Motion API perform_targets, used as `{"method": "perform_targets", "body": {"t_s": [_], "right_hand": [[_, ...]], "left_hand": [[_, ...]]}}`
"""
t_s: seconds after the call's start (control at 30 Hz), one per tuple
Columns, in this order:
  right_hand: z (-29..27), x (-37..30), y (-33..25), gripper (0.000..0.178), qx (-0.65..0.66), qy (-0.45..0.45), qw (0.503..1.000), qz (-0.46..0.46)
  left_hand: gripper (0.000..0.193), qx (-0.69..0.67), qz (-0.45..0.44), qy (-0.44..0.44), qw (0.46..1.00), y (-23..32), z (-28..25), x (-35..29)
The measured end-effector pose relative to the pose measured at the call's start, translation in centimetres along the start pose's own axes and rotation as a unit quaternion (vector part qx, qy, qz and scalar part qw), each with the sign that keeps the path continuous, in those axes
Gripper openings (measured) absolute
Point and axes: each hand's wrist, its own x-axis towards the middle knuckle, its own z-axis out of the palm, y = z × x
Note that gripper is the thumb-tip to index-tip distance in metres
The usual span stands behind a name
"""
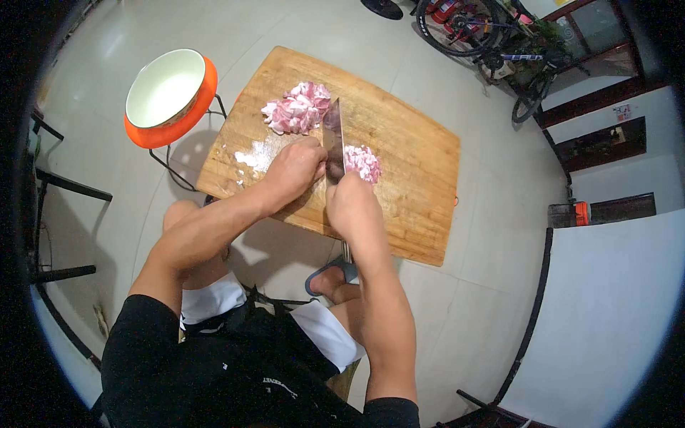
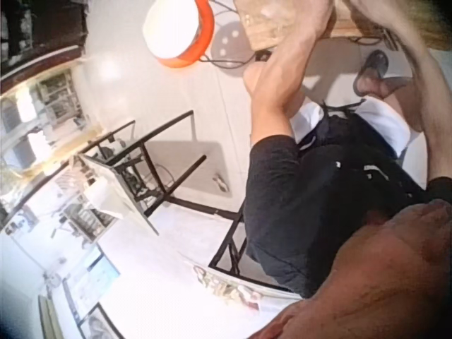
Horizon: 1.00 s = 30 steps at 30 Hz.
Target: The person uses a cleaver to chop a pile of raw meat into smaller pieces on a wooden cutting board. The person repeatedly slices the meat and occasionally gathers the pieces back into a pile to continue chopping.
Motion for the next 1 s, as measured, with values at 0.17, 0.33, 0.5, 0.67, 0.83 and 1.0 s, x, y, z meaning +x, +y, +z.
{"method": "perform_targets", "body": {"t_s": [0.17, 0.33, 0.5, 0.67, 0.83, 1.0], "right_hand": [[-0.3, -3.3, 0.0, 0.03, -0.018, -0.027, 0.998, 0.047], [1.9, 1.4, 3.3, 0.028, -0.067, 0.078, 0.991, -0.083], [0.8, 4.9, 4.2, 0.024, 0.149, -0.024, 0.988, 0.036], [0.8, 3.8, 6.8, 0.013, 0.367, -0.034, 0.925, 0.091], [-0.3, 3.4, 8.1, 0.015, 0.372, 0.004, 0.923, 0.095], [-1.6, 2.1, 6.0, 0.02, 0.354, 0.064, 0.93, 0.076]], "left_hand": [[0.011, -0.007, 0.016, 0.025, 1.0, -0.5, 0.5, -0.1], [0.009, 0.001, 0.048, -0.025, 0.999, -0.4, 0.5, -0.2], [0.008, -0.031, 0.066, -0.055, 0.996, -0.7, 0.8, -1.2], [0.006, -0.038, 0.075, -0.073, 0.994, 0.0, -0.1, -1.2], [0.012, -0.033, 0.043, -0.037, 0.998, -0.6, -0.3, -0.8], [0.016, 0.021, -0.008, -0.029, 0.999, -1.1, -0.9, 0.5]]}}
